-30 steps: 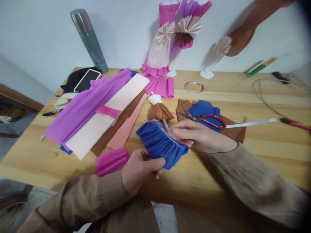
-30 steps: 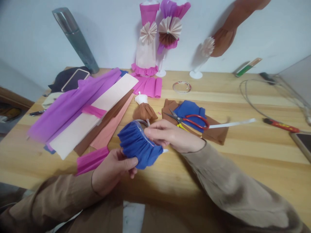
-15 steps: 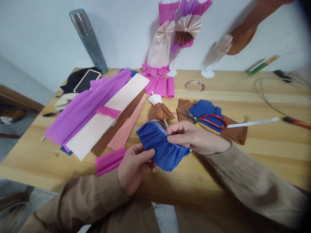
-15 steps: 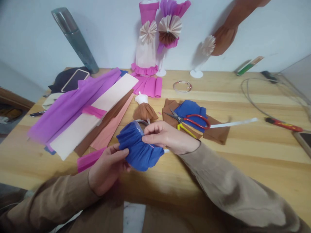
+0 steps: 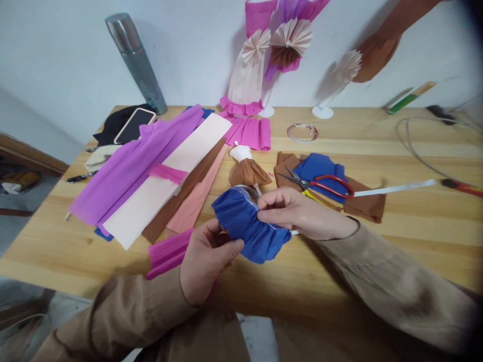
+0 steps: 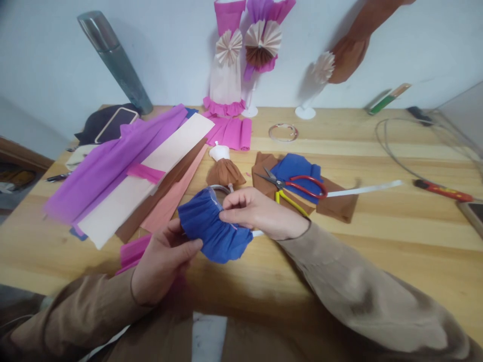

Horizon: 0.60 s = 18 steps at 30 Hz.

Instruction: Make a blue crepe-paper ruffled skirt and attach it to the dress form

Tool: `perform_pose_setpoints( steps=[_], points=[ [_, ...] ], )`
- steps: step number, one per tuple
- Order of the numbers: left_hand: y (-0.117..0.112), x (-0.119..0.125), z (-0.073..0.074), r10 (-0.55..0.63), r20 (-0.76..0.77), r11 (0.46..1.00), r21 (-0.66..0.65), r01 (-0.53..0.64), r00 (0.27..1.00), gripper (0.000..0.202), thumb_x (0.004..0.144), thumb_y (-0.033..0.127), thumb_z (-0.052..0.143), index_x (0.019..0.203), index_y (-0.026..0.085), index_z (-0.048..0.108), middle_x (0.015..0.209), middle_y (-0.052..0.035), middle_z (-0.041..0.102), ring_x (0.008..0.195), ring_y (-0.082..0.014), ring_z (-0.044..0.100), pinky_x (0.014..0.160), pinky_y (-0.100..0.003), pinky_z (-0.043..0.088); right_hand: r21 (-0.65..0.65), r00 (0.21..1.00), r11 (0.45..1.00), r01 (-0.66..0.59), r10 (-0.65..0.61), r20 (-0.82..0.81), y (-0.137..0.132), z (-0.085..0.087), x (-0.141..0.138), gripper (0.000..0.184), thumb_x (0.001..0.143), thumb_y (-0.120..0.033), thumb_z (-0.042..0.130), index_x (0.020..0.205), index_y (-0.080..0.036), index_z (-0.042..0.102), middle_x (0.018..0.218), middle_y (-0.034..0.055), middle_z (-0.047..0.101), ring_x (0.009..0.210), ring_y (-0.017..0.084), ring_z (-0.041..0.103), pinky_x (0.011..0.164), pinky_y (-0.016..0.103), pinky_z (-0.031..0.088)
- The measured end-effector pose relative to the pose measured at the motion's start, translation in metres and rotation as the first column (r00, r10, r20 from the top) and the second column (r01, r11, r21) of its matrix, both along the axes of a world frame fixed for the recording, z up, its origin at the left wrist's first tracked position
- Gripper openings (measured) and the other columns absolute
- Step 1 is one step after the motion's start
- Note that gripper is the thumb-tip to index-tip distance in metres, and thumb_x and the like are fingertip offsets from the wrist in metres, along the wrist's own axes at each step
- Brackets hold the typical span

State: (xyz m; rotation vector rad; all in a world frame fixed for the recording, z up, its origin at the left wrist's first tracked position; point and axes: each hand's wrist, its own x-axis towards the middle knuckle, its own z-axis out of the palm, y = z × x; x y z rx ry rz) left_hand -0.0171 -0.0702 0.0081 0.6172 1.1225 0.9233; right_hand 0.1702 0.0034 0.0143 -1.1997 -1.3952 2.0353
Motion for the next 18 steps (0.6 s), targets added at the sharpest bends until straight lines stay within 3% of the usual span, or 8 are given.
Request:
perform_pose_setpoints(
  steps=[4, 10, 15, 18],
  points=[
    [0.002, -0.002, 0.01, -0.096, 0.021, 0.989, -0.108, 0.098, 0.995, 0.051, 0.056, 0.036, 0.084, 0.097, 0.015, 0.06, 0.059, 0.0056, 0.057, 0.035, -0.0038, 0.043, 0.032, -0.016, 0.023, 0.016, 1.0, 1.0, -0.013, 0.013, 0.019, 0.0, 0.002, -0.001, 0.035, 0.062, -0.038, 0.079, 0.059, -0.014, 0.054, 0.043, -0.0088, 0.043, 0.037, 0.001, 0.029, 0.035, 0.017, 0.018],
    [0.002, 0.003, 0.01, -0.196, 0.141, 0.937, -0.265, 0.228, 0.97, 0.042, 0.053, 0.034, 0.085, 0.077, 0.013, 0.057, 0.049, 0.0045, 0.056, 0.034, -0.0045, 0.045, 0.032, -0.015, 0.025, 0.01, 1.0, 1.0, 0.004, -0.004, 0.018, -0.002, 0.004, -0.003, 0.036, 0.062, -0.039, 0.079, 0.06, -0.013, 0.054, 0.044, -0.0089, 0.043, 0.038, 0.001, 0.03, 0.036, 0.017, 0.02],
    [0.001, 0.003, 0.004, -0.252, 0.102, 0.947, -0.179, 0.267, 0.962, 0.036, 0.057, 0.036, 0.082, 0.068, 0.009, 0.061, 0.05, -0.0024, 0.061, 0.041, -0.0078, 0.054, 0.041, -0.017, 0.041, 0.011, 1.0, 1.0, -0.018, 0.018, -0.01, -0.001, 0.002, -0.001, 0.036, 0.064, -0.04, 0.078, 0.061, -0.013, 0.054, 0.045, -0.0086, 0.043, 0.037, 0.001, 0.029, 0.036, 0.017, 0.018],
    [0.001, 0.0, 0.005, -0.31, 0.063, 0.939, -0.137, 0.316, 0.949, 0.042, 0.054, 0.033, 0.085, 0.079, 0.009, 0.062, 0.059, -0.0028, 0.064, 0.048, -0.0114, 0.058, 0.042, -0.02, 0.046, 0.04, 1.0, 0.999, -0.026, 0.027, -0.01, -0.001, 0.001, 0.0, 0.035, 0.065, -0.04, 0.077, 0.06, -0.013, 0.054, 0.046, -0.0078, 0.044, 0.037, 0.001, 0.03, 0.036, 0.017, 0.019]
  ],
)
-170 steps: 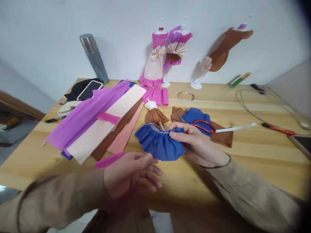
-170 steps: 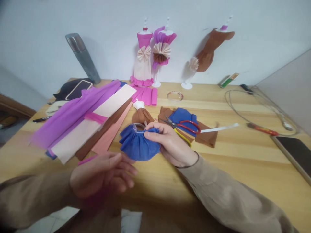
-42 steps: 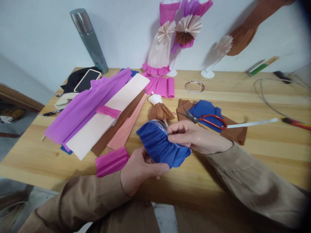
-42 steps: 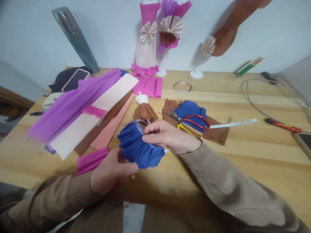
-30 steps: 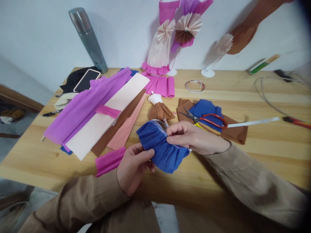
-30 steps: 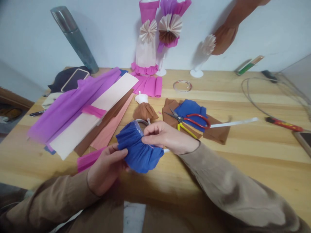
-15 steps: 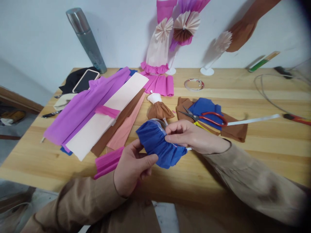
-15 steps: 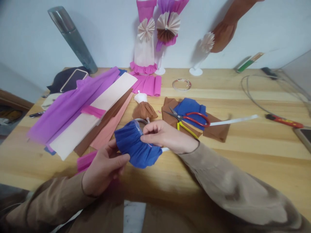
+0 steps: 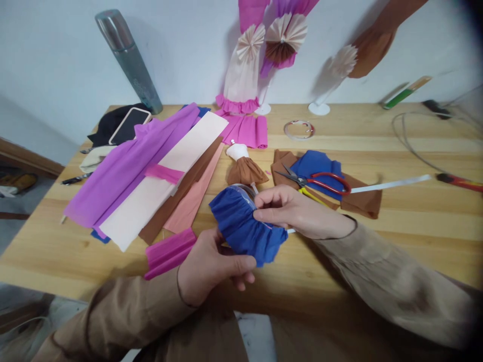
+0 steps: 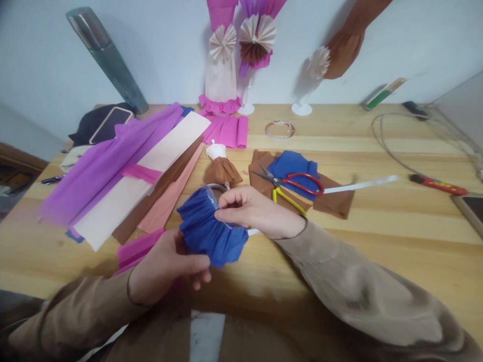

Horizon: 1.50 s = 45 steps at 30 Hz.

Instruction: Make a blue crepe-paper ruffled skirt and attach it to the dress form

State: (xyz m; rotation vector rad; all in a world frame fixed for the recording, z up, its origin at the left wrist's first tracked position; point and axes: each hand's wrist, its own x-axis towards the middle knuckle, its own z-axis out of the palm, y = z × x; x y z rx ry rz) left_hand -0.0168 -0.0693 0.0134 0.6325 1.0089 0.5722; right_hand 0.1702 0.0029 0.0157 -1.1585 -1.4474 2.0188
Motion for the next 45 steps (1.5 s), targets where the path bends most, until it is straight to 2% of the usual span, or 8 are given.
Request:
perform_pose_setpoints(
  steps=[4, 11, 21, 29, 34, 37, 40, 45],
  points=[
    [0.001, -0.003, 0.001, 0.134, 0.06, 0.991, 0.005, -0.135, 0.989, 0.05, 0.06, 0.044, 0.082, 0.093, 0.014, 0.058, 0.073, -0.0013, 0.062, 0.052, -0.01, 0.056, 0.036, -0.016, 0.039, -0.004, 1.0, 1.0, 0.011, -0.011, -0.001, 0.0, 0.0, 0.0, 0.034, 0.065, -0.04, 0.077, 0.061, -0.013, 0.054, 0.046, -0.0076, 0.045, 0.038, 0.001, 0.032, 0.036, 0.017, 0.021],
    [0.008, -0.002, 0.004, 0.359, 0.06, 0.928, -0.128, -0.349, 0.931, 0.043, 0.051, 0.033, 0.087, 0.076, 0.014, 0.059, 0.061, 0.005, 0.054, 0.042, -0.0019, 0.044, 0.035, -0.013, 0.024, 0.0, 1.0, 1.0, -0.005, 0.005, 0.0, 0.0, -0.003, 0.0, 0.034, 0.068, -0.041, 0.075, 0.063, -0.014, 0.054, 0.048, -0.0074, 0.046, 0.039, 0.002, 0.033, 0.037, 0.017, 0.022],
    [0.003, -0.004, -0.001, 0.13, 0.04, 0.989, 0.071, -0.133, 0.991, 0.045, 0.058, 0.042, 0.084, 0.083, 0.013, 0.062, 0.055, 0.0032, 0.054, 0.043, -0.0046, 0.042, 0.038, -0.017, 0.031, 0.005, 1.0, 1.0, 0.023, -0.023, 0.022, 0.001, -0.007, 0.002, 0.035, 0.067, -0.043, 0.076, 0.065, -0.013, 0.057, 0.051, -0.0057, 0.05, 0.041, 0.003, 0.037, 0.038, 0.017, 0.025],
    [0.005, -0.003, -0.002, 0.297, -0.018, 0.953, 0.068, -0.295, 0.955, 0.04, 0.054, 0.035, 0.086, 0.078, 0.014, 0.062, 0.06, 0.004, 0.056, 0.042, -0.0035, 0.043, 0.037, -0.016, 0.029, 0.006, 1.0, 1.0, -0.027, 0.027, 0.013, 0.003, -0.011, 0.003, 0.037, 0.068, -0.045, 0.076, 0.065, -0.013, 0.058, 0.053, -0.005, 0.051, 0.043, 0.003, 0.038, 0.04, 0.017, 0.026],
    [0.004, -0.005, -0.004, 0.184, 0.024, 0.978, 0.091, -0.185, 0.983, 0.041, 0.057, 0.038, 0.084, 0.082, 0.013, 0.064, 0.06, 0.0024, 0.055, 0.043, -0.0033, 0.04, 0.039, -0.017, 0.03, -0.011, 0.999, 0.999, -0.033, 0.033, 0.015, 0.004, -0.013, 0.004, 0.041, 0.065, -0.048, 0.078, 0.068, -0.012, 0.058, 0.054, -0.005, 0.052, 0.043, 0.003, 0.039, 0.041, 0.017, 0.029],
    [0.004, -0.008, -0.003, 0.144, 0.07, 0.98, 0.129, -0.152, 0.987, 0.048, 0.061, 0.046, 0.081, 0.093, 0.014, 0.065, 0.072, -0.0017, 0.058, 0.055, -0.0088, 0.049, 0.041, -0.018, 0.037, -0.02, 0.999, 0.999, -0.046, 0.046, 0.005, 0.004, -0.014, 0.004, 0.04, 0.066, -0.047, 0.077, 0.067, -0.012, 0.057, 0.055, -0.0051, 0.052, 0.043, 0.003, 0.039, 0.041, 0.017, 0.03],
    [0.007, -0.009, -0.001, 0.189, 0.086, 0.979, 0.06, -0.195, 0.978, 0.049, 0.072, 0.056, 0.069, 0.097, 0.015, 0.064, 0.08, -0.0046, 0.059, 0.068, -0.0141, 0.055, 0.044, -0.02, 0.041, -0.004, 0.997, 0.997, -0.076, 0.076, 0.003, 0.004, -0.014, 0.004, 0.037, 0.068, -0.044, 0.076, 0.066, -0.013, 0.056, 0.053, -0.006, 0.049, 0.043, 0.003, 0.038, 0.04, 0.017, 0.029],
    [0.013, -0.007, -0.003, 0.305, 0.031, 0.951, -0.062, -0.303, 0.952, 0.038, 0.066, 0.044, 0.077, 0.085, 0.014, 0.064, 0.072, -0.0008, 0.056, 0.059, -0.0102, 0.051, 0.044, -0.019, 0.039, 0.05, 0.997, 0.997, -0.059, 0.056, 0.054, 0.0, -0.007, 0.0, 0.034, 0.065, -0.039, 0.078, 0.068, -0.012, 0.058, 0.058, -0.0038, 0.054, 0.051, 0.005, 0.045, 0.047, 0.019, 0.036]
  ],
)
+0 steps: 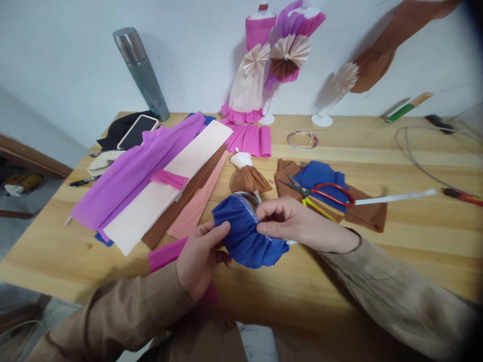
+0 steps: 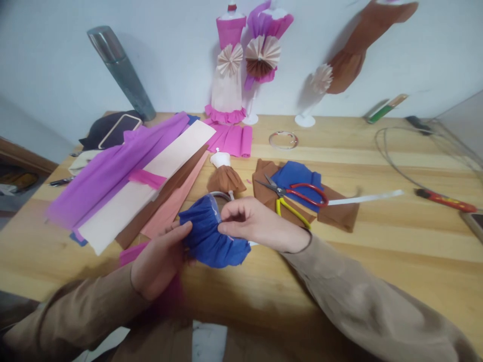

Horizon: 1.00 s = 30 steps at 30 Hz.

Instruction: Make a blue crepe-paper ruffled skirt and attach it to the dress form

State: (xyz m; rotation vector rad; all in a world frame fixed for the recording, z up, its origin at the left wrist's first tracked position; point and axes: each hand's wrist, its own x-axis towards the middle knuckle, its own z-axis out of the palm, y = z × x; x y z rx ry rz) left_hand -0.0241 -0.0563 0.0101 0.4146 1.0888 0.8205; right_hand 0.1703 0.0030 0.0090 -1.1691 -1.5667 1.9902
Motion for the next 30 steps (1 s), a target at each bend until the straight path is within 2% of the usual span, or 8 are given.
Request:
perform_pose_setpoints(
  steps=[3, 8, 10, 12, 15, 19, 23, 30],
  points=[
    [0.0014, 0.0005, -0.0012, 0.006, 0.02, 1.0, 0.03, -0.007, 1.0, 0.039, 0.069, 0.043, 0.076, 0.093, 0.014, 0.065, 0.076, -0.0016, 0.058, 0.059, -0.0097, 0.052, 0.045, -0.019, 0.04, 0.006, 1.0, 1.0, 0.014, -0.014, -0.013, -0.004, 0.0028, -0.0027, 0.031, 0.066, -0.036, 0.077, 0.074, -0.012, 0.059, 0.067, -0.0007, 0.06, 0.059, 0.008, 0.053, 0.055, 0.021, 0.043],
    [0.0014, -0.0004, -0.0009, 0.056, -0.001, 0.998, 0.029, -0.056, 0.998, 0.037, 0.063, 0.038, 0.081, 0.085, 0.013, 0.066, 0.072, -0.0015, 0.059, 0.055, -0.0087, 0.051, 0.044, -0.019, 0.039, 0.089, 0.993, 0.989, 0.12, -0.12, -0.003, -0.0072, -0.0007, -0.004, 0.032, 0.065, -0.03, 0.076, 0.073, -0.018, 0.048, 0.06, -0.0062, 0.051, 0.052, 0.007, 0.047, 0.047, 0.02, 0.037],
    [0.0019, -0.0009, -0.0016, 0.054, 0.003, 0.998, 0.015, -0.054, 0.999, 0.037, 0.062, 0.038, 0.081, 0.085, 0.013, 0.066, 0.072, -0.0018, 0.06, 0.056, -0.0092, 0.051, 0.043, -0.019, 0.038, 0.133, 0.987, 0.979, 0.157, -0.153, -0.044, -0.0071, -0.0015, -0.0035, 0.032, 0.064, -0.027, 0.077, 0.074, -0.019, 0.048, 0.065, -0.0051, 0.053, 0.055, 0.008, 0.05, 0.049, 0.02, 0.04],
    [0.0025, -0.0011, -0.0031, 0.034, 0.03, 0.999, -0.003, -0.034, 0.999, 0.038, 0.065, 0.042, 0.079, 0.086, 0.013, 0.067, 0.073, -0.0028, 0.061, 0.058, -0.0103, 0.052, 0.044, -0.02, 0.038, 0.148, 0.984, 0.976, 0.158, -0.142, -0.11, -0.0065, -0.0014, -0.0027, 0.032, 0.064, -0.023, 0.077, 0.082, -0.018, 0.051, 0.072, -0.0032, 0.057, 0.061, 0.009, 0.053, 0.054, 0.021, 0.043],
    [0.0034, -0.0002, -0.0064, 0.015, 0.094, 1.0, -0.009, -0.014, 0.995, 0.038, 0.069, 0.045, 0.075, 0.086, 0.012, 0.069, 0.073, -0.0037, 0.061, 0.06, -0.0108, 0.052, 0.05, -0.021, 0.04, 0.126, 0.987, 0.988, 0.087, -0.069, -0.144, -0.0053, -0.0006, -0.0008, 0.032, 0.066, -0.02, 0.075, 0.093, -0.017, 0.056, 0.075, -0.002, 0.059, 0.063, 0.008, 0.054, 0.055, 0.021, 0.042],
    [0.0045, 0.0019, -0.0101, 0.059, 0.156, 0.998, -0.037, -0.053, 0.986, 0.03, 0.065, 0.036, 0.081, 0.077, 0.011, 0.069, 0.067, -0.0021, 0.06, 0.058, -0.0082, 0.049, 0.056, -0.021, 0.04, 0.092, 0.989, 0.994, 0.062, -0.049, -0.137, -0.0037, -0.0012, 0.001, 0.02, 0.068, -0.021, 0.074, 0.081, -0.014, 0.06, 0.068, -0.0026, 0.058, 0.058, 0.007, 0.052, 0.054, 0.02, 0.042],
    [0.0045, 0.0024, -0.0084, 0.092, 0.213, 0.996, -0.041, -0.085, 0.973, 0.03, 0.064, 0.034, 0.082, 0.079, 0.011, 0.071, 0.066, -0.0015, 0.061, 0.059, -0.0087, 0.05, 0.061, -0.022, 0.041, 0.052, 0.992, 0.996, 0.077, -0.071, -0.104, -0.0023, -0.0035, 0.0018, 0.022, 0.064, -0.023, 0.078, 0.076, -0.014, 0.063, 0.062, -0.0031, 0.058, 0.053, 0.006, 0.051, 0.05, 0.02, 0.041],
    [-0.0032, 0.0029, -0.0081, -0.013, 0.199, 0.999, 0.032, 0.007, 0.98, 0.04, 0.058, 0.033, 0.086, 0.088, 0.012, 0.071, 0.077, -0.0039, 0.066, 0.066, -0.0104, 0.054, 0.066, -0.024, 0.041, 0.062, 0.988, 0.99, 0.124, -0.118, -0.105, -0.0016, -0.0072, 0.0026, 0.026, 0.063, -0.028, 0.081, 0.077, -0.014, 0.064, 0.061, -0.0019, 0.06, 0.053, 0.008, 0.054, 0.051, 0.021, 0.045]
  ],
)
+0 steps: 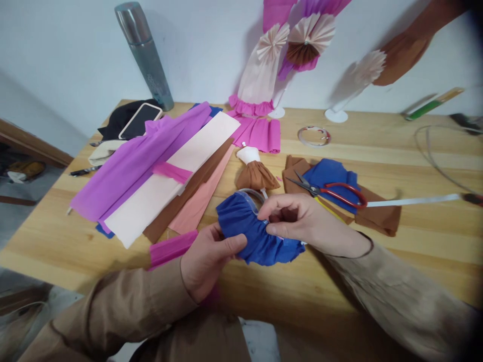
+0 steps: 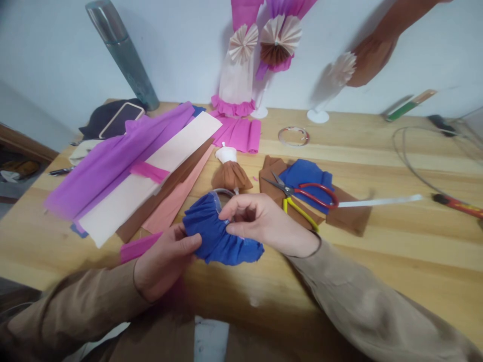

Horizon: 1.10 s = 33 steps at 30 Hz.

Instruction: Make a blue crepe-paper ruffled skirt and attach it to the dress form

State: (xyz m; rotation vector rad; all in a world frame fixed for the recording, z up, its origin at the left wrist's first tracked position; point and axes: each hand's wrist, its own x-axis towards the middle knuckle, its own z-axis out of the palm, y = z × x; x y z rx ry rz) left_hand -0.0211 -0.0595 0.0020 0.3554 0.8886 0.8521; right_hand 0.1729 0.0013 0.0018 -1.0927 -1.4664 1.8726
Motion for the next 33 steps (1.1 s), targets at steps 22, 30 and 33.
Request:
perform_pose_setpoints(
  steps=[22, 30, 33],
  points=[
    [0.007, -0.01, -0.004, 0.076, -0.028, 0.987, -0.141, -0.079, 0.997, 0.023, 0.07, 0.034, 0.071, 0.068, 0.014, 0.059, 0.064, -0.0014, 0.055, 0.06, -0.0125, 0.052, 0.057, -0.025, 0.042, 0.061, 0.995, 0.997, -0.048, 0.042, 0.096, 0.0, 0.002, -0.001, 0.029, 0.062, -0.033, 0.081, 0.075, -0.013, 0.065, 0.057, -0.0032, 0.053, 0.049, 0.006, 0.044, 0.044, 0.02, 0.037],
    [0.01, -0.03, 0.015, 0.024, -0.126, 0.993, -0.108, -0.038, 0.992, 0.046, 0.078, 0.045, 0.055, 0.045, 0.017, 0.041, 0.045, 0.0012, 0.04, 0.039, -0.0089, 0.038, 0.039, -0.023, 0.028, 0.07, 0.994, 0.994, -0.082, 0.077, 0.075, 0.002, 0.001, 0.002, 0.026, 0.065, -0.03, 0.08, 0.078, -0.013, 0.066, 0.061, -0.0018, 0.055, 0.053, 0.007, 0.047, 0.047, 0.02, 0.039],
    [0.021, -0.039, 0.034, -0.064, -0.202, 0.998, -0.017, 0.062, 0.977, 0.037, 0.078, 0.032, 0.056, 0.047, 0.017, 0.042, 0.047, 0.002, 0.041, 0.04, -0.008, 0.038, 0.04, -0.022, 0.029, 0.059, 0.994, 0.993, -0.105, 0.103, 0.032, 0.002, 0.001, 0.003, 0.027, 0.068, -0.031, 0.079, 0.082, -0.013, 0.065, 0.068, 0.0002, 0.06, 0.056, 0.008, 0.051, 0.05, 0.019, 0.043]
  ],
)
